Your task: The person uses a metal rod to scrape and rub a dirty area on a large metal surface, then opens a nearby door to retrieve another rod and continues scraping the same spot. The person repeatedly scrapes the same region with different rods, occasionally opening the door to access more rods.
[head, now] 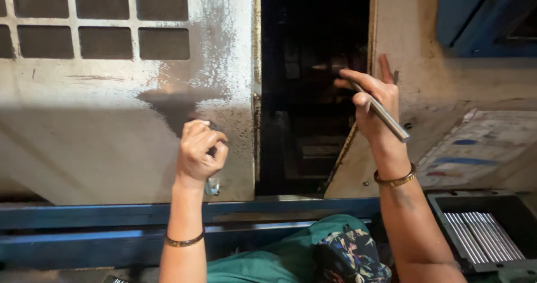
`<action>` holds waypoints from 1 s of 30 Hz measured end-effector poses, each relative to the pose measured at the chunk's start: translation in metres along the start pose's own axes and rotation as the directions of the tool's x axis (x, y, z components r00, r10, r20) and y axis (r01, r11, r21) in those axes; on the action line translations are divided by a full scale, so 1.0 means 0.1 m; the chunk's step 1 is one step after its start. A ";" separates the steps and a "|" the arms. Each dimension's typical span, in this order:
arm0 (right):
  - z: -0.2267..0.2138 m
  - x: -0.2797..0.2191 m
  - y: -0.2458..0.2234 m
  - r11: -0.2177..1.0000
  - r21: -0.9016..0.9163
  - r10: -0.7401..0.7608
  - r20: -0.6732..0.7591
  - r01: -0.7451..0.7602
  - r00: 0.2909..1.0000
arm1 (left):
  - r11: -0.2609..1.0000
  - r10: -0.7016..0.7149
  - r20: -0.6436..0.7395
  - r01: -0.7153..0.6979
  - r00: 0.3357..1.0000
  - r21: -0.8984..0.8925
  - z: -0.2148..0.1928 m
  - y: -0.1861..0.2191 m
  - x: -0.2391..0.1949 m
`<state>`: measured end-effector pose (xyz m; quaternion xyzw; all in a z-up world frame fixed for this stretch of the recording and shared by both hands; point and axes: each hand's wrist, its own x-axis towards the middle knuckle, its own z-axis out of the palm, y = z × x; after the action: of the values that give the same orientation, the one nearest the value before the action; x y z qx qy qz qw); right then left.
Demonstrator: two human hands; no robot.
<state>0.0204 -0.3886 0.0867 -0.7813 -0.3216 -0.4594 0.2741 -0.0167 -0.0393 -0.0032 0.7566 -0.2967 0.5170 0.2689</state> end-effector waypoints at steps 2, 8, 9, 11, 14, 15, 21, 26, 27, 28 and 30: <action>-0.02 -0.03 0.04 0.995 0.066 0.073 0.043 -0.076 0.996 | 1.000 0.000 -0.004 0.000 1.000 0.028 0.02 0.01 -0.01; 0.20 -0.07 0.32 0.977 0.193 0.061 0.148 -0.089 0.987 | 0.995 -0.026 -0.020 0.028 0.999 0.096 0.07 0.03 -0.05; 0.26 -0.06 0.38 0.966 0.228 0.076 0.205 -0.123 0.976 | 0.994 -0.026 -0.022 0.029 0.999 0.107 0.06 0.04 -0.04; 0.23 0.01 0.42 0.918 0.315 0.139 0.315 -0.241 0.939 | 0.992 -0.030 -0.034 0.034 0.999 0.118 0.04 0.15 0.02; 0.71 -0.08 0.77 0.707 0.537 0.257 0.412 -0.461 0.874 | 0.979 -0.004 -0.024 0.009 1.000 0.202 0.11 0.07 -0.03; 0.79 -0.08 0.83 0.617 0.576 0.314 0.444 -0.536 0.839 | 0.976 0.000 -0.025 0.006 1.000 0.219 0.11 0.08 -0.03; 1.21 -0.11 1.19 0.310 0.678 0.507 0.474 -0.666 0.720 | 0.970 -0.005 -0.029 0.012 1.000 0.245 0.14 0.08 -0.01; 1.72 -0.14 1.39 0.059 0.790 0.448 0.525 -0.610 0.723 | 0.965 0.000 -0.026 0.007 1.000 0.263 0.14 0.08 0.00; 1.87 -0.14 1.43 0.009 0.798 0.415 0.545 -0.603 0.728 | 0.964 0.001 -0.020 0.004 1.000 0.267 0.14 0.08 0.01; 2.03 -0.16 1.47 -0.043 0.803 0.381 0.563 -0.594 0.734 | 0.963 0.001 -0.017 0.003 1.000 0.270 0.14 0.08 0.00; 2.42 -0.18 1.49 -0.168 0.782 0.415 0.608 -0.600 0.677 | 0.961 0.002 -0.010 0.001 1.000 0.276 0.14 0.07 0.00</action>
<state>0.2569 -0.3143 -0.0529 -0.4812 -0.2166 0.0794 0.8457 -0.0137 -0.0542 -0.0068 0.7839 -0.2205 0.5572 0.1625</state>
